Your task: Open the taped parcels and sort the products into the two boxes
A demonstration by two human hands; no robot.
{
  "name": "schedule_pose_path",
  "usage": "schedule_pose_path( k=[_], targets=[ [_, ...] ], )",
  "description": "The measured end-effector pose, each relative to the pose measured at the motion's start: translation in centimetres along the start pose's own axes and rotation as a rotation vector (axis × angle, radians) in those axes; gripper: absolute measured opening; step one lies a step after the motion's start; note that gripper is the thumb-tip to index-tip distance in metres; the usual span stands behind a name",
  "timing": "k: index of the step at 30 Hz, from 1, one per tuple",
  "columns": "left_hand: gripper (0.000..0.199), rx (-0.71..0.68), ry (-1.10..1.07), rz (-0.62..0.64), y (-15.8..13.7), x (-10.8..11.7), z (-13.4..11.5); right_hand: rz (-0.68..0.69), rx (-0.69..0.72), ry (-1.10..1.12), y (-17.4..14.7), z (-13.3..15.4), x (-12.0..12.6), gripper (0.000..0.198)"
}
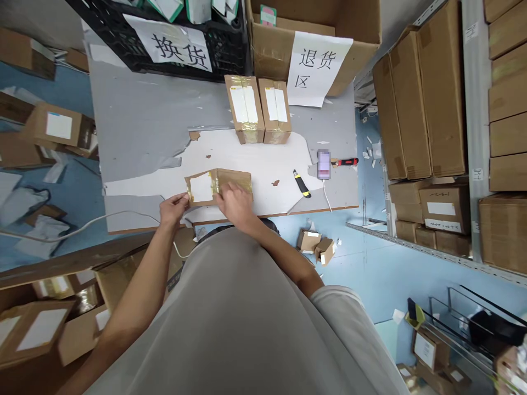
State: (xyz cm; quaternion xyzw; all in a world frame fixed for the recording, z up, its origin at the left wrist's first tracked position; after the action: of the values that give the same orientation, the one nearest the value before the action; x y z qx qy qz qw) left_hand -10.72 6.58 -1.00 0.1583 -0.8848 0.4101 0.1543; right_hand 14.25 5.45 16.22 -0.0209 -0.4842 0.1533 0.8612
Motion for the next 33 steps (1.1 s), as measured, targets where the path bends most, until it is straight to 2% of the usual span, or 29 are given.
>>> schedule_pose_path(
  k=[4, 8, 12, 16, 23, 27, 33],
  targets=[
    [0.034, 0.051, -0.035, 0.079, -1.5, -0.9, -0.6, -0.051, -0.183, 0.062, -1.7, -5.0, 1.0, 0.011],
    [0.028, -0.082, 0.133, 0.198, -3.7, -3.1, -3.0, -0.071, -0.399, 0.132, -2.9, -11.5, 2.0, 0.010],
    [0.021, -0.195, 0.386, 0.168, -5.7, -4.5, -5.0, -0.069, -0.467, 0.224, -3.2, -15.3, 2.0, 0.006],
    [0.021, -0.215, 0.478, 0.220, -7.1, -3.7, -4.6, -0.096, -0.504, 0.148, -5.0, -15.3, 0.7, 0.011],
    [0.018, -0.164, 0.537, 0.306, -8.7, -1.9, -0.8, -0.125, -0.551, 0.149, -10.4, -13.6, -1.5, 0.010],
    [0.016, -0.186, 0.443, 0.300, -8.1, -2.6, -0.9, -0.178, -0.556, 0.197, -9.5, -13.7, -1.4, 0.010],
    [0.018, -0.228, 0.374, 0.204, -6.6, -4.1, -4.5, -0.211, -0.575, 0.183, -6.2, -14.0, 0.1, 0.015]
  ],
)
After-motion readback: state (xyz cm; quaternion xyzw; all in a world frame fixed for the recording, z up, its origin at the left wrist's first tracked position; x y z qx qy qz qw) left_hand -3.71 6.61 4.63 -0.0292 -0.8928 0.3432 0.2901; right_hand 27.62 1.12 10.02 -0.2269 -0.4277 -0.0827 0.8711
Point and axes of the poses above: each hand's wrist, its own y-axis towards the middle knuckle, its own x-axis out of the back of the hand, z = x × y, the point moved 3 cm from there along y, towards the middle knuckle, and after that the axes turned 13 degrees about x, right-handed, at the moved point
